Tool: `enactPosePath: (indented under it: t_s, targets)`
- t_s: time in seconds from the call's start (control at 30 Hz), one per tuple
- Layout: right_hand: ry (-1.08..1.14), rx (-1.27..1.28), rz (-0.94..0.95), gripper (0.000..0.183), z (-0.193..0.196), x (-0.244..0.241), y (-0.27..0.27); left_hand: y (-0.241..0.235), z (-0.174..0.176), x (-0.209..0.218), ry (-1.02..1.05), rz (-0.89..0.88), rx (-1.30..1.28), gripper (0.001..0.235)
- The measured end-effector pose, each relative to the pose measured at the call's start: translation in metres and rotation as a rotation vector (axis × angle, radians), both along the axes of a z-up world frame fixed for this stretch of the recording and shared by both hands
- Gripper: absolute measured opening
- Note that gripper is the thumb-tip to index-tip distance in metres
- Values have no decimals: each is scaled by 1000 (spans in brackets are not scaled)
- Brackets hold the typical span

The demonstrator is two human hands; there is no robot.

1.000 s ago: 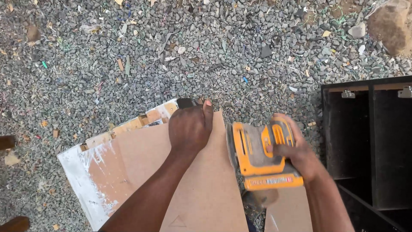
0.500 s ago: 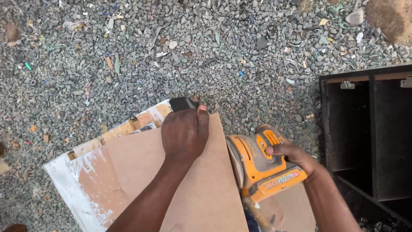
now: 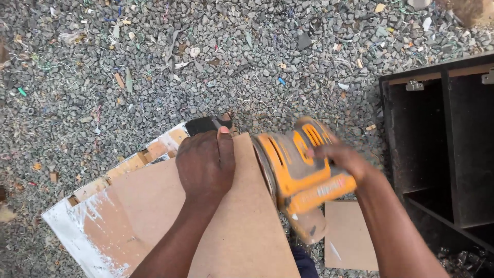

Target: The person uses a yellow and black orbital sander to smooth the surface of a rectangular piece of light-colored wood. They hold the wood steady with one hand while operating the sander with the other, moving it across the surface and along the edges.

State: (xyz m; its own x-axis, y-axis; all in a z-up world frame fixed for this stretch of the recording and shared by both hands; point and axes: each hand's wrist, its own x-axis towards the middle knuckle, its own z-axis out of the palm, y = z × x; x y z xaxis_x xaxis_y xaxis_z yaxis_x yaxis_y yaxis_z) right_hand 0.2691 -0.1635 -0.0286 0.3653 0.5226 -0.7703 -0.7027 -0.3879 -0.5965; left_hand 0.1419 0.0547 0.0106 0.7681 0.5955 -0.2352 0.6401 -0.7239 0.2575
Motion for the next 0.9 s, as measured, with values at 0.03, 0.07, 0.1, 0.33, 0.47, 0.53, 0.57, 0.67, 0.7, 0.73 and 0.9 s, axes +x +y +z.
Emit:
enactPosePath:
  t_s: [0.03,0.07,0.1,0.33,0.47,0.53,0.57,0.67,0.7,0.73,0.9]
  targets:
    - [0,8,5,112,8,-3,-3,1,0,1,0,5,8,64]
    - [27,-52,-26,119,17,-5,-6,2,-1,1,-3,6,10,64]
    - [56,-121,-58,127,26,-9,-12,1,-2,1,-5,5,3,64]
    - [-180,-17,-16,106,36,22,8,2,-2,3,-17,31,-4,62]
    - [-74,-23,-36,95,50,16,-1,5,-17,-2,-158,-43,34,62]
    - [5,-31,-42,88,59,8,-8,4,-21,-6,-243,-81,46,63]
    - [19,-86,-71,91,60,6,-6,5,-21,-6,-247,-67,22,61]
    - [-18,-143,-57,90,63,16,6,6,-22,-6,-263,-56,-9,60]
    - [-68,-140,-18,87,63,21,13,7,-23,-7,-273,-65,-11,62]
    - [-67,-139,-14,87,63,24,17,7,-21,-5,-272,-62,-10,62]
    - [-87,-30,47,85,52,17,-4,7,-19,-7,-312,-83,-22,61]
